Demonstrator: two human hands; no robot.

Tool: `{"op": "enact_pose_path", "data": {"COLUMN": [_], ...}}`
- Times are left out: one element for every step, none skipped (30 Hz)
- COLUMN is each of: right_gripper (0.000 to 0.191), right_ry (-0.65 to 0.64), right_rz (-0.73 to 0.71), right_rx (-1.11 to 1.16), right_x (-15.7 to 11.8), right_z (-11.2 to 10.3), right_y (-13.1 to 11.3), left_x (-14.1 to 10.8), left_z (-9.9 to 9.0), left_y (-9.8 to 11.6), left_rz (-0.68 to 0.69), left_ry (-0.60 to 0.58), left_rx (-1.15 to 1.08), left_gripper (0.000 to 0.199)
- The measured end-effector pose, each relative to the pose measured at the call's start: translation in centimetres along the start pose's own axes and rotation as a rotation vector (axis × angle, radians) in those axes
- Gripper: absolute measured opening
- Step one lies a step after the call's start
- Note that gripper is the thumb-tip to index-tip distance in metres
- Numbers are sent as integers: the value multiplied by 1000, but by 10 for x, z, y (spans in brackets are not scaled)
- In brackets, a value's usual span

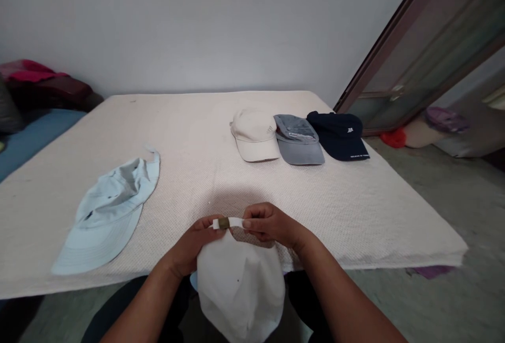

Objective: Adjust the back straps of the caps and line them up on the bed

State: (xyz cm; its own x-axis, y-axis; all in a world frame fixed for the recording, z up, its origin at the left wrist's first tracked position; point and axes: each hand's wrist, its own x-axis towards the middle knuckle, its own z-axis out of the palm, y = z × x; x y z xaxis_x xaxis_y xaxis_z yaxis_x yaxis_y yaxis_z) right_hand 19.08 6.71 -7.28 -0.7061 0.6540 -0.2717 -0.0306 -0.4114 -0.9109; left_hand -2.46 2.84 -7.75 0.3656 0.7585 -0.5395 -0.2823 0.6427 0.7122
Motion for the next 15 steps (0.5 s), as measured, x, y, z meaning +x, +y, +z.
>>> {"op": "enact_pose_path", "data": {"right_gripper": [26,26,26,26,27,27,27,27,27,27,28,27,27,26,26], "right_ry": [4,7,7,7,7,7,7,9,10,13,22,33,45,55,61], "right_rz": [-11,-24,-38,-52,-63,-72,-76,-79,-75,-68,-58,-48,-36,-25,-17], "right_rx": [-10,-14,-14,-13,-11,-7,-4,-2,-3,-7,-18,-37,-59,-83,-103], "right_x": [0,0,0,0,0,0,1,1,1,1,2,2,3,3,3], "right_z": [0,1,1,2,3,4,4,4,4,4,4,3,3,2,2], "right_y": [0,0,0,-1,-1,-1,-2,-2,-2,-3,-3,-3,-3,-3,-3], "left_x": [1,2,3,4,4,4,4,4,3,3,2,2,2,1,1], "left_z": [0,1,2,2,3,3,3,4,4,4,4,5,5,6,7], "left_y": [-1,-2,-3,-3,-3,-3,-3,-2,-1,-1,0,1,1,1,2], "left_rz": [-5,-12,-19,-23,-23,-21,-17,-12,-6,0,3,4,5,7,10], "left_ry": [18,29,32,27,21,11,7,9,14,18,18,16,16,17,22], "left_rx": [12,26,36,40,42,42,41,40,41,47,56,69,83,98,111], "left_gripper": [26,26,27,27,27,26,25,23,21,19,18,16,15,14,14]}}
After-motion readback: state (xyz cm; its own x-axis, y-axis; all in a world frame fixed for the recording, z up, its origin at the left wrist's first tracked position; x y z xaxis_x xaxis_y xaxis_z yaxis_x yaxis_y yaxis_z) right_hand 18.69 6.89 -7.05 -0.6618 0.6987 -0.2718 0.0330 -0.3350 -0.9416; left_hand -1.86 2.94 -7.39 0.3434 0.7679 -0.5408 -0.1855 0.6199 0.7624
